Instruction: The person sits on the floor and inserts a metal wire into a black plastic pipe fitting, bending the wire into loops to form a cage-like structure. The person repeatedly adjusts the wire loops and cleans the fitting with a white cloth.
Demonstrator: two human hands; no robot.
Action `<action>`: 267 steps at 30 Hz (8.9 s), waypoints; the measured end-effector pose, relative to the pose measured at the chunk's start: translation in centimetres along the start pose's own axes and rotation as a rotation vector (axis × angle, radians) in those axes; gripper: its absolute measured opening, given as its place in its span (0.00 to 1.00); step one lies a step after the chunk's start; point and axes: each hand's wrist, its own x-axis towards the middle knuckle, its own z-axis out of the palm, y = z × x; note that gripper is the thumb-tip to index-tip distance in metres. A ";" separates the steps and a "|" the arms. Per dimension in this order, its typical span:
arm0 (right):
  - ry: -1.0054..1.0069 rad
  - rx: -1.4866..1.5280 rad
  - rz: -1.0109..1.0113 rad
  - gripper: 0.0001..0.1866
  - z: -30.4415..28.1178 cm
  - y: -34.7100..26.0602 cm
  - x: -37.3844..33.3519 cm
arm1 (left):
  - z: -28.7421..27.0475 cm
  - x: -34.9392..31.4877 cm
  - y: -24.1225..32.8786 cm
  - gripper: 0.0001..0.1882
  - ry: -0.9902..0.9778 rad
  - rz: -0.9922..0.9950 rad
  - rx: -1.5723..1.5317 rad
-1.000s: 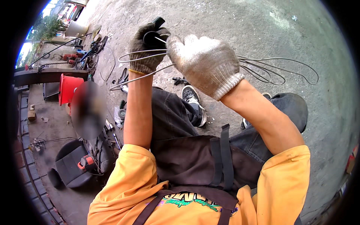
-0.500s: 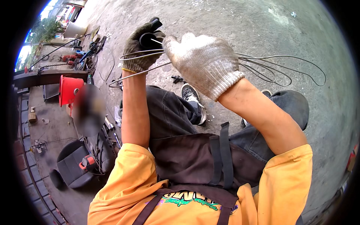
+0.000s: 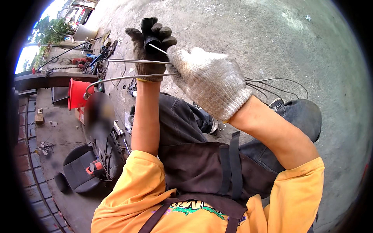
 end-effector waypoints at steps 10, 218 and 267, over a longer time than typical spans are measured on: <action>0.106 0.100 0.062 0.10 -0.6 0.0 0.3 | 2.2 -0.6 -0.6 0.29 0.166 0.003 0.140; -0.255 0.007 0.489 0.17 -5.7 3.9 3.0 | 1.6 3.9 -4.3 0.06 -0.135 0.961 1.464; -0.143 0.345 0.891 0.20 -6.1 6.0 -1.1 | 3.0 2.9 -4.4 0.20 -0.416 0.126 1.385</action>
